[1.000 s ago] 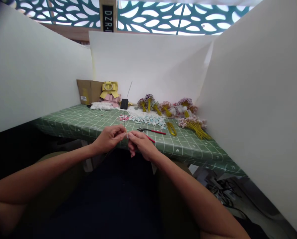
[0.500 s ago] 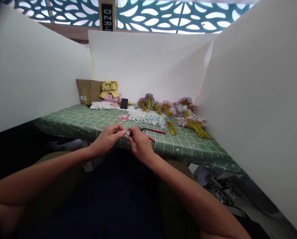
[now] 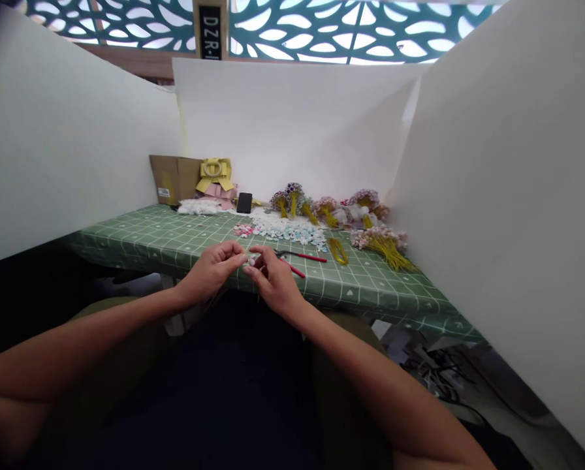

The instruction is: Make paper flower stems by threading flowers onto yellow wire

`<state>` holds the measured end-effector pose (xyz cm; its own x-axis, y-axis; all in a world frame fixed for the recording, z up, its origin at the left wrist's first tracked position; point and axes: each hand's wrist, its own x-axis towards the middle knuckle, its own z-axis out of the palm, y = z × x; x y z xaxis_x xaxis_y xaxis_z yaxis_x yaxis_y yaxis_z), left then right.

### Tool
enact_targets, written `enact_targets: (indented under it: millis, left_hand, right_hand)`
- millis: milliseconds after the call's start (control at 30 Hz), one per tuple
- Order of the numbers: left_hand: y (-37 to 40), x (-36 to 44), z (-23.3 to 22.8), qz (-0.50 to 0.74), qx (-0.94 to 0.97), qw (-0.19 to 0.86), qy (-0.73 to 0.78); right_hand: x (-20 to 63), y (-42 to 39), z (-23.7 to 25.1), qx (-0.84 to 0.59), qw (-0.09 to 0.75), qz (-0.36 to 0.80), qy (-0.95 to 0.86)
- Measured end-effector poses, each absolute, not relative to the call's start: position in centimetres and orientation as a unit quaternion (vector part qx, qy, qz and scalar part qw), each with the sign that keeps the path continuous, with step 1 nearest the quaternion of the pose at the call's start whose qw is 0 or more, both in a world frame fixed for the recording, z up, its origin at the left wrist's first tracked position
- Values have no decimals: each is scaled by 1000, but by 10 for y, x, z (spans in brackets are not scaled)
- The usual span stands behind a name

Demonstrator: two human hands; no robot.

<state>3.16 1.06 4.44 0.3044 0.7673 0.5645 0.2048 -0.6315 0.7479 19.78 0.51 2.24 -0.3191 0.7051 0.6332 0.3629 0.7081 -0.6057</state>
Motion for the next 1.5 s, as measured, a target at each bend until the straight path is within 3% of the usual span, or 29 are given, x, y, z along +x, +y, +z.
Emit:
enact_targets:
  millis: [200,400,467,600,667,833,1067,1133,1267,1333,1400,1500]
  left_hand:
    - [4,32,48,502,748,324,289]
    - [2,31,51,492,781,255,286]
    - [2,30,50,497,789,217,287]
    - [6,28,48,491,800,178,295]
    - [9,28,47,484,798,184,307]
    - [6,30,48,494,782,211,316]
    - [-4,31,52,497,794,177,301]
    - [-2,30,52,493,803,155,296]
    - [5,29,48,478,808,165,301]
    - [8,29,47,477,798,200,309]
    - [10,30,47,486,781,233,315]
    - [9,31,48,500,762,260,319]
  right_hand:
    - [198,0,29,-340,486,100,-799]
    - [199,-4,31,-324,493,71,-805]
    - [196,-9,31,-327,492,147,-793]
    - [190,-10,29,-305,451,440,-714]
    - [189,-6,27,-296,448,485,-691]
    - [195,2,25,-293,502,347,-736]
    - [201,-5,32,-321,484,138,-802]
    - [200,-6,34,-319,475,162,-804]
    - [198,-5,36,-305,430,405,-747]
    - [197,-3,34,-301,427,456,-721]
    - [197,-1,33,-310,448,407,-733]
    - [198,1,31,-339,469,244,-778]
